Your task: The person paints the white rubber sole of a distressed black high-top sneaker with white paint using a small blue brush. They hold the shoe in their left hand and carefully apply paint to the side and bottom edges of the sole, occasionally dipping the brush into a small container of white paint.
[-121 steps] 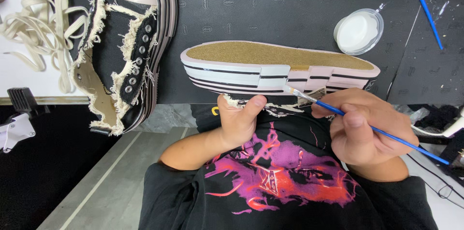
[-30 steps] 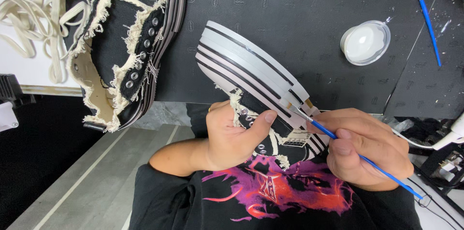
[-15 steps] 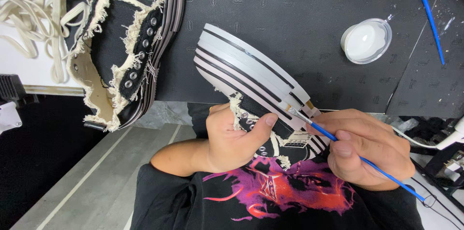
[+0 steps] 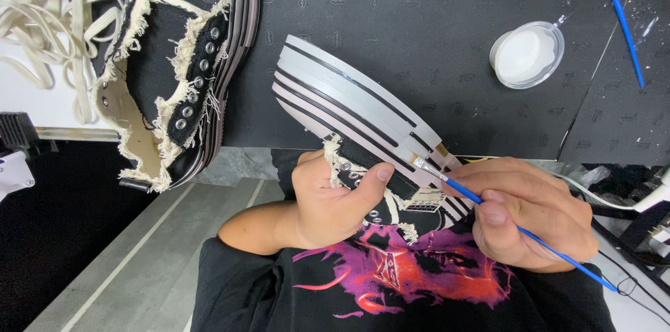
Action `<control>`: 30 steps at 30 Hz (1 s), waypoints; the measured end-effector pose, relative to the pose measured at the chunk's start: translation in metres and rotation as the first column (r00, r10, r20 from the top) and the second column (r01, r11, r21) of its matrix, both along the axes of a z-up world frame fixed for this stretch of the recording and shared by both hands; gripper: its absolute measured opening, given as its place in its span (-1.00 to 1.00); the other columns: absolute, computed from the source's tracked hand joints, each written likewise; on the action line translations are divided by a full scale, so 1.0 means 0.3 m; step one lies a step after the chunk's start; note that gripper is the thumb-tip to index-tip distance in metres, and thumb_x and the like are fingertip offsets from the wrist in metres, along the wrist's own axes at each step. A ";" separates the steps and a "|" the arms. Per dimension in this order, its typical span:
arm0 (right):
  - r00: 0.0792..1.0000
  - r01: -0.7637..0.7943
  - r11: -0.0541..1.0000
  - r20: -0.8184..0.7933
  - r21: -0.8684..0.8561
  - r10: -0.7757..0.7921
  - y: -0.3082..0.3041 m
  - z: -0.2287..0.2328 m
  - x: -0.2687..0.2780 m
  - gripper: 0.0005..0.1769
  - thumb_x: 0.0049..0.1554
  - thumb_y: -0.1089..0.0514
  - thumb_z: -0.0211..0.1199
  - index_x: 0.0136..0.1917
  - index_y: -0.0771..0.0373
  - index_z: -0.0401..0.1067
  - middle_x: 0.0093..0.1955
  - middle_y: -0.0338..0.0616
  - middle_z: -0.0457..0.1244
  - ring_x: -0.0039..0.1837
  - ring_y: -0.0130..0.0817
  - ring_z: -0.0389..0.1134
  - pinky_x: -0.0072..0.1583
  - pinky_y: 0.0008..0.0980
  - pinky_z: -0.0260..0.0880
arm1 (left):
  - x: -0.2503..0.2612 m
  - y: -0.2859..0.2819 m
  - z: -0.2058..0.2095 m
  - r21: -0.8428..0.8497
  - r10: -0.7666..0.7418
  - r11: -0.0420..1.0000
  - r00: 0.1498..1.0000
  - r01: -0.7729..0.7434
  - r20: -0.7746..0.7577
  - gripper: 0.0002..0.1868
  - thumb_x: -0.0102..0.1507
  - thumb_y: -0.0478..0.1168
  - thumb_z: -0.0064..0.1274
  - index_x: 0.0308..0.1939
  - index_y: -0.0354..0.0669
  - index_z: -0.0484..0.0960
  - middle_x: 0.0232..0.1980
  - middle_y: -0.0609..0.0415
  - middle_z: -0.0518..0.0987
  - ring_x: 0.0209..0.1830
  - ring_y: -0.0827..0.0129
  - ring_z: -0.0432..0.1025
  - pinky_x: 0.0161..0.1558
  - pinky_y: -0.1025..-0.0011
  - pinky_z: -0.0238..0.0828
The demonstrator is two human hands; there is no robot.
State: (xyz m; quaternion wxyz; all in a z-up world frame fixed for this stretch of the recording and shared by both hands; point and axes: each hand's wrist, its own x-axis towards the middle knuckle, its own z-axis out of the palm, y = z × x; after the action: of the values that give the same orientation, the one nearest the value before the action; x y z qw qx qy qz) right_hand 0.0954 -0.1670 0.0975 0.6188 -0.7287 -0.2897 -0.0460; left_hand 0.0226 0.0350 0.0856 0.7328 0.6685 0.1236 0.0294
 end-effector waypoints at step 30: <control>0.996 -0.081 0.997 -0.029 -0.019 0.081 -0.044 0.019 0.011 -0.85 0.29 0.30 0.12 -0.10 0.41 0.24 -0.31 0.19 0.31 -0.22 -0.01 0.48 -0.15 -0.05 0.57 | -0.019 0.009 -0.015 -0.018 0.019 1.000 0.998 -0.020 -0.055 -0.92 0.35 -0.39 0.17 -0.12 -0.39 0.67 -0.19 0.04 0.72 -0.25 0.48 0.58 -0.15 0.50 0.50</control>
State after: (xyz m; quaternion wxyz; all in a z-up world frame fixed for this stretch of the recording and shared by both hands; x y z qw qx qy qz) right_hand 0.0987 -0.1802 0.1032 0.6170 -0.7230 -0.3107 -0.0079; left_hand 0.0170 0.0376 0.0810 0.7351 0.6608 0.1505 0.0172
